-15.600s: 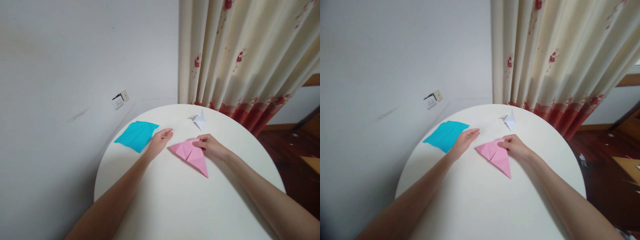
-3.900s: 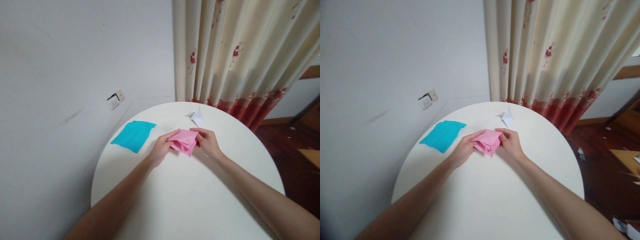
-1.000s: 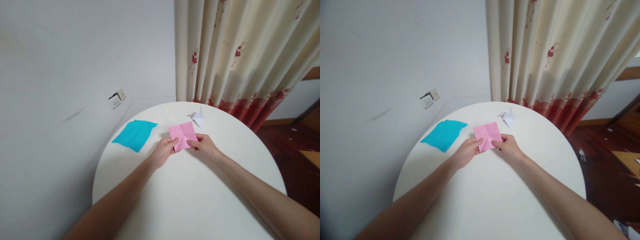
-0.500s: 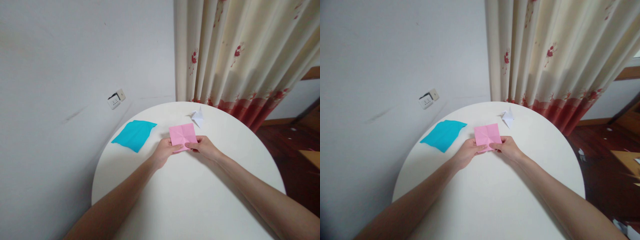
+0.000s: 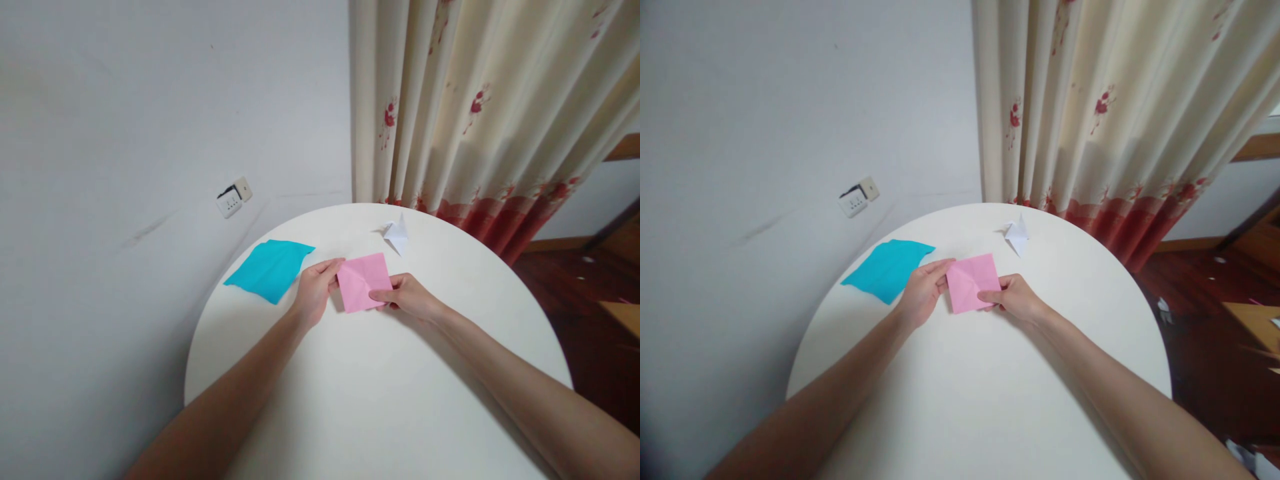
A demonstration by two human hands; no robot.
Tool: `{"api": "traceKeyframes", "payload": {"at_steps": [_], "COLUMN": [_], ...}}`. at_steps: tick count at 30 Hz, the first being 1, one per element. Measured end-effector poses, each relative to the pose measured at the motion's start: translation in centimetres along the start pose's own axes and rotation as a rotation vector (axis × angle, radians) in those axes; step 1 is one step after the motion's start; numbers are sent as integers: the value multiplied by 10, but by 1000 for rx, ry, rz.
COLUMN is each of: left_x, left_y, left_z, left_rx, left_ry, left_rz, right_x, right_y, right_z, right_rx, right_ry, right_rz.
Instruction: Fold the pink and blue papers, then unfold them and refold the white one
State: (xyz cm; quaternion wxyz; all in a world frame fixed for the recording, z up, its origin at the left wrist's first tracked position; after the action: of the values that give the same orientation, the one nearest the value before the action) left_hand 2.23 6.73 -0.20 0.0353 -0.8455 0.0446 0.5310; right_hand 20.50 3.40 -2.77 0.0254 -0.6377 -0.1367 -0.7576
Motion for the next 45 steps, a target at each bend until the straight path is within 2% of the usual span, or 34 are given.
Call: {"api": "traceKeyframes", "payload": {"at_steps": [2, 7, 12, 17, 21, 25, 31, 35, 38, 42, 45], "left_x": [-1, 3, 5, 13, 20, 22, 15, 11, 9, 6, 8], "left_y": [-1, 0, 6, 15, 20, 19, 9, 6, 4, 3, 6], "left_z": [4, 4, -2, -11, -17, -15, -4, 0, 1, 2, -4], "left_rx": [-14, 131, 173, 252, 326, 299, 158, 77, 41, -10, 81], "left_ry": [-37, -249, -338, -424, -426, -454, -414, -331, -263, -220, -199], "left_rz": [11, 119, 171, 230, 265, 266, 170, 77, 45, 33, 108], "right_x": [0, 1, 9, 7, 1, 2, 13, 14, 8, 3, 4], "right_y": [1, 5, 8, 3, 2, 0, -3, -1, -1, -7, -10], "right_z": [0, -2, -6, -1, -6, -4, 22, 14, 8, 19, 29], "right_rx": [22, 92, 175, 25, 3, -23, -156, -25, 31, -85, -194], "right_ry": [9, -5, -130, -188, -166, -188, -108, -138, -51, 49, -1], "right_rz": [0, -5, -5, -18, -16, 12, 75, 48, 42, 74, 86]}}
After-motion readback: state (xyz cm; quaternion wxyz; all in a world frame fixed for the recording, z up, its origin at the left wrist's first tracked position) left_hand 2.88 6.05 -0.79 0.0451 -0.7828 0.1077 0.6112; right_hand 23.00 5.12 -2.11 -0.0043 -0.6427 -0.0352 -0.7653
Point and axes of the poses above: each hand's wrist, its own y-axis away from the middle knuckle, its own z-axis out of the back of the hand, x = y × z, the point moved 6 cm from there along -y, towards the middle knuckle, and after that the axes turned 7 degrees about y, right-handed, at the moved point
